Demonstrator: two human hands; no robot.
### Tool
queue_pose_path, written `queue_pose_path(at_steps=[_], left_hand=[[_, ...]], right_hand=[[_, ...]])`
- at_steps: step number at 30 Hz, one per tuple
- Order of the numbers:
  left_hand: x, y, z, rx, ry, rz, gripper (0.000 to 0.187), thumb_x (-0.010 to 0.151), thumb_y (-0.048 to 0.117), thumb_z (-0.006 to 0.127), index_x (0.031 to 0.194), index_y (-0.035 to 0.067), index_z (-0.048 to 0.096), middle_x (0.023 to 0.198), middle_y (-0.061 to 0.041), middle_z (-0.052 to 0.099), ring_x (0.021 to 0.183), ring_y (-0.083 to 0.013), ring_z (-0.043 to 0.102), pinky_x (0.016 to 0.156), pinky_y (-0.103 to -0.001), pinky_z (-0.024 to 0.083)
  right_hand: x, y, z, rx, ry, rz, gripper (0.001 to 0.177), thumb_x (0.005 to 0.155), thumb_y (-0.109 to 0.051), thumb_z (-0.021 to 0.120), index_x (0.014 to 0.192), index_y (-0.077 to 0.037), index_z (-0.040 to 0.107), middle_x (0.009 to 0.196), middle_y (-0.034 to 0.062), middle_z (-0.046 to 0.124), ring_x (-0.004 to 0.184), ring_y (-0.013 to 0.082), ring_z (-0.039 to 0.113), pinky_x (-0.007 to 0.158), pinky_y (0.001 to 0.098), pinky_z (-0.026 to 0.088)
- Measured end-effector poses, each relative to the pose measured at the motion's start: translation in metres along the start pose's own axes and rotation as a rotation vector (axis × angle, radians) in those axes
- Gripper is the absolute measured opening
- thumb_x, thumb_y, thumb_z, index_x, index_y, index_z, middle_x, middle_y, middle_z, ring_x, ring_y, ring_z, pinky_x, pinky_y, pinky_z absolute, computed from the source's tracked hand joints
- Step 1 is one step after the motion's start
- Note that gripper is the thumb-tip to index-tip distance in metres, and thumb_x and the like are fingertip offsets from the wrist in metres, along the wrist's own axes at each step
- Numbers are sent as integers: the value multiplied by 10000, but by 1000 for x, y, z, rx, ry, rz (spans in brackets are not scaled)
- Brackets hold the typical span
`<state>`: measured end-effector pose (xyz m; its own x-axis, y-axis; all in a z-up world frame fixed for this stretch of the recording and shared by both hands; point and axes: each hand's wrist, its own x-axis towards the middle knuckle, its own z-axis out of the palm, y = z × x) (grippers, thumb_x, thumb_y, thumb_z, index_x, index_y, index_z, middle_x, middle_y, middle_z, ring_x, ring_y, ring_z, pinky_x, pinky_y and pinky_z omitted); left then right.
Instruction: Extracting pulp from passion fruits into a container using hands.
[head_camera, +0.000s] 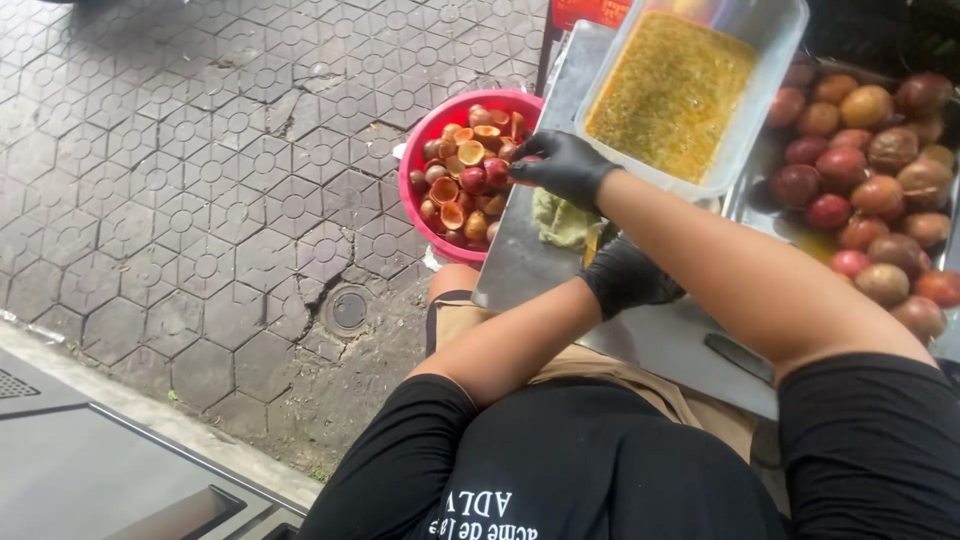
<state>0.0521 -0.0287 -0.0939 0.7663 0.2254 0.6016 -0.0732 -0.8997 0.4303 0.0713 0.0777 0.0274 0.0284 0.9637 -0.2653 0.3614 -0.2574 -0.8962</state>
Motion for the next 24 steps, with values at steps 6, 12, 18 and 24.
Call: queue_pose_path(at_steps=[6, 12, 18, 24], left_hand=[[4, 8, -33, -106, 98, -143, 325, 862, 301, 682, 1079, 60, 701, 1084, -154, 698, 1058, -340, 629, 952, -442, 499], [15, 28, -73, 68, 80, -137, 324, 814, 346, 719, 1034, 108, 720, 1161, -138, 679, 1160, -366, 605, 1051, -501, 460], [27, 35, -84, 1, 17, -145, 329, 805, 379, 723, 1031, 140, 718, 1145, -139, 676, 1131, -367, 600, 1036, -519, 450], [16, 14, -54, 82, -202, -265, 284, 864, 320, 704, 1107, 173, 721, 1175, -126, 664, 1179, -371, 579, 1034, -519, 451]], right_hand=[[97, 10, 11, -257, 382, 76, 537, 912, -364, 771, 1267, 5, 610, 1240, 180, 695, 1107, 245, 673, 996, 333, 527], [82, 19, -34, -4, 353, -59, 587, 1013, -377, 703, 1400, 12, 496, 1369, 193, 630, 1206, 230, 652, 1028, 322, 543], [-51, 0, -84, 184, 207, -71, 506, 1005, -331, 635, 1440, -93, 536, 1427, 58, 599, 1221, 183, 599, 951, 353, 535], [-151, 52, -145, 447, 284, -96, 379, 1025, -245, 564, 1386, -127, 570, 1431, 13, 615, 1218, 169, 628, 943, 334, 525]])
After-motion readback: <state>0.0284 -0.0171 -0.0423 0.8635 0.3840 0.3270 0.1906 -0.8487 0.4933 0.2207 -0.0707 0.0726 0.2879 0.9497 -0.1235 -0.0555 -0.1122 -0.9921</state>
